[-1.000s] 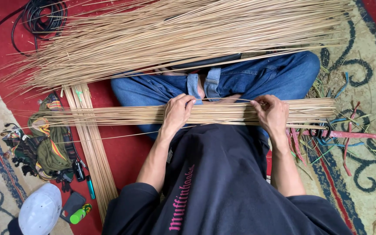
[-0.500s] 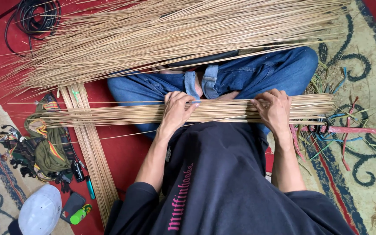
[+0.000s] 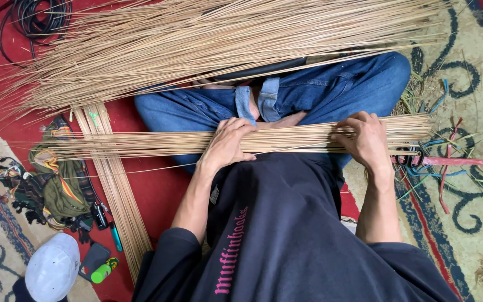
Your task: The person sits cross-legged on a carpeted floor with a large bundle of thin bamboo sticks. They pick individual sticks from the bundle, trim the ends with scissors, align the sticks into a neat bundle across their lap, and press the bundle square by hand.
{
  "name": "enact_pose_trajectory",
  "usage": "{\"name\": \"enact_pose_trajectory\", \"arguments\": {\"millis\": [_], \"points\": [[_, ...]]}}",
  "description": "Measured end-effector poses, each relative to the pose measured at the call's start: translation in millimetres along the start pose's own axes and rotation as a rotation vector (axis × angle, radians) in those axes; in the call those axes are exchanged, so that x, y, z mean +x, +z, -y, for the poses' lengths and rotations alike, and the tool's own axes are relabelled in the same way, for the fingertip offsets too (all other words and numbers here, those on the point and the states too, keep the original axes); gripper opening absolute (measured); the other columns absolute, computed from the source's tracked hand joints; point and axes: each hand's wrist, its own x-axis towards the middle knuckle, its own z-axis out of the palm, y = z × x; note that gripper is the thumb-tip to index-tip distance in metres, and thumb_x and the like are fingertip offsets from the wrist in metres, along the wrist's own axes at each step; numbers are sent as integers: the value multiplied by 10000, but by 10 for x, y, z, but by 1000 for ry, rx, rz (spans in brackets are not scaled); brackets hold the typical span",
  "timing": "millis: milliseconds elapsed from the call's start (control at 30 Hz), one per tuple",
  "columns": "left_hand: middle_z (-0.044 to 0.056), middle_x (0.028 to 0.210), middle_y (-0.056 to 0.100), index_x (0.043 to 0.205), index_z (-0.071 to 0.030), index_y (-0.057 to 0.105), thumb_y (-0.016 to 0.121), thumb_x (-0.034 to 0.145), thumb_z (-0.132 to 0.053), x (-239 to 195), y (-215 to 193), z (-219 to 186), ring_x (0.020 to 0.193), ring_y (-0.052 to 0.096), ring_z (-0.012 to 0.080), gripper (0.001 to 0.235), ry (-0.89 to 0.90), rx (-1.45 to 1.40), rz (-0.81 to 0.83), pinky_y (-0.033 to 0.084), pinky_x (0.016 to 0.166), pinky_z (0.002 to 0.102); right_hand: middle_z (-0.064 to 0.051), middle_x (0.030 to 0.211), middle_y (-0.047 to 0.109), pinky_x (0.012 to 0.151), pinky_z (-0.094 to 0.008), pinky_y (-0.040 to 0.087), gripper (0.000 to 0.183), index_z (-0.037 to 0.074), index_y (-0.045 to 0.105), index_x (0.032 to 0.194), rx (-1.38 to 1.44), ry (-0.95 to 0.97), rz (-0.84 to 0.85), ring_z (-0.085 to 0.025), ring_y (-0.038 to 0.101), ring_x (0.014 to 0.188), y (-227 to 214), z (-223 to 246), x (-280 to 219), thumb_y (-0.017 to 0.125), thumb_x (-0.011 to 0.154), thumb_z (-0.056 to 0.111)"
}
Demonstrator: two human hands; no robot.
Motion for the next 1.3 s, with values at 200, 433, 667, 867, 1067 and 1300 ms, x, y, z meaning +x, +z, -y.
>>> {"name": "enact_pose_trajectory", "arguments": {"millis": [200,433,667,867,1067,1300], "points": [[52,1299,632,1301,-163,675,918,631,-325,-38,-181,-78,1274,539,264,730,-2,-10,92,376,1091,441,-26,1175,629,1017,-498,439,590,285,748,1077,1,-101,119,-313,543,1177,8,456,39,941,534,413],[100,1434,576,1439,-162,575,903,554,-133,-182,-326,-12,1353,499,320,944,-110,41,226,361,1114,490,-9,1179,588,1032,-460,423,537,279,725,1061,-29,-117,117,-282,521,1200,128,433,83,930,583,416],[16,1280,612,1342,-206,579,834,583,-48,-135,-237,85,1229,566,243,816,-126,206,180,396,1072,425,9,1150,603,1007,-452,450,468,307,726,1024,1,-106,133,-264,546,1172,153,360,105,920,609,406],[15,1153,676,1207,-173,668,788,738,-112,-141,-399,-57,1138,638,231,487,-94,210,136,400,1065,404,14,1113,613,956,-443,471,391,325,741,980,31,-93,152,-260,564,1125,132,329,128,914,634,384],[30,1071,719,1169,-170,664,801,788,-114,-148,-341,56,1096,687,262,410,-136,151,107,435,1040,419,-4,1079,625,931,-458,482,431,312,745,999,52,-104,174,-280,573,1087,87,357,167,920,613,387],[142,1146,714,1224,-122,666,779,867,-286,-128,-471,83,1171,661,351,409,-136,-45,-30,465,1016,484,-78,1012,640,906,-465,488,391,187,735,1047,197,-158,54,-331,632,1042,22,635,412,867,769,427]]}}
